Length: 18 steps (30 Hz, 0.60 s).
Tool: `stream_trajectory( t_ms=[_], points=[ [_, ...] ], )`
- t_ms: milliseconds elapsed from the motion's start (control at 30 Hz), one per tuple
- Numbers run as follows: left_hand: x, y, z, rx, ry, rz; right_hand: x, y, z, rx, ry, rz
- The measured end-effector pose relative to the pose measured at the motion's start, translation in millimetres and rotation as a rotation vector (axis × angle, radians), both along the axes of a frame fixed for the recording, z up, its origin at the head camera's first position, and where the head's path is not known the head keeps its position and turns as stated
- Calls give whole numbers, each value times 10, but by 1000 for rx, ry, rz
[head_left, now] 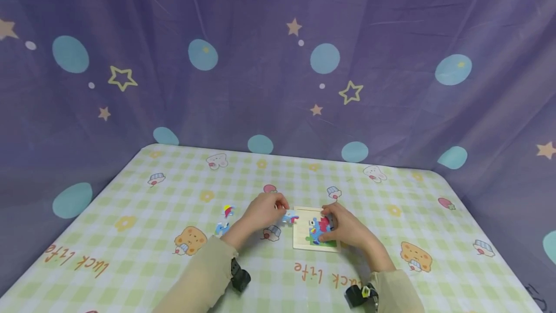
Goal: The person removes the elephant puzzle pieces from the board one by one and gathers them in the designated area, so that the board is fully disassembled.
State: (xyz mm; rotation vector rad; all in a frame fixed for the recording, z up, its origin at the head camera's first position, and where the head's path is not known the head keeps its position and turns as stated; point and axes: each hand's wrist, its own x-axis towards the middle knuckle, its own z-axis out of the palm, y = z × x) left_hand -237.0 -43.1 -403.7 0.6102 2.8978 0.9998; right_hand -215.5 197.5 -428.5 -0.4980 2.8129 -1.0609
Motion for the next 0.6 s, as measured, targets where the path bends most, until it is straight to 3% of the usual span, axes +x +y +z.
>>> stream_trajectory(
  t_ms=[600],
  points=[
    [-69, -496, 45, 32, -21, 33, -2, -17, 9, -4, -26, -17]
  ],
)
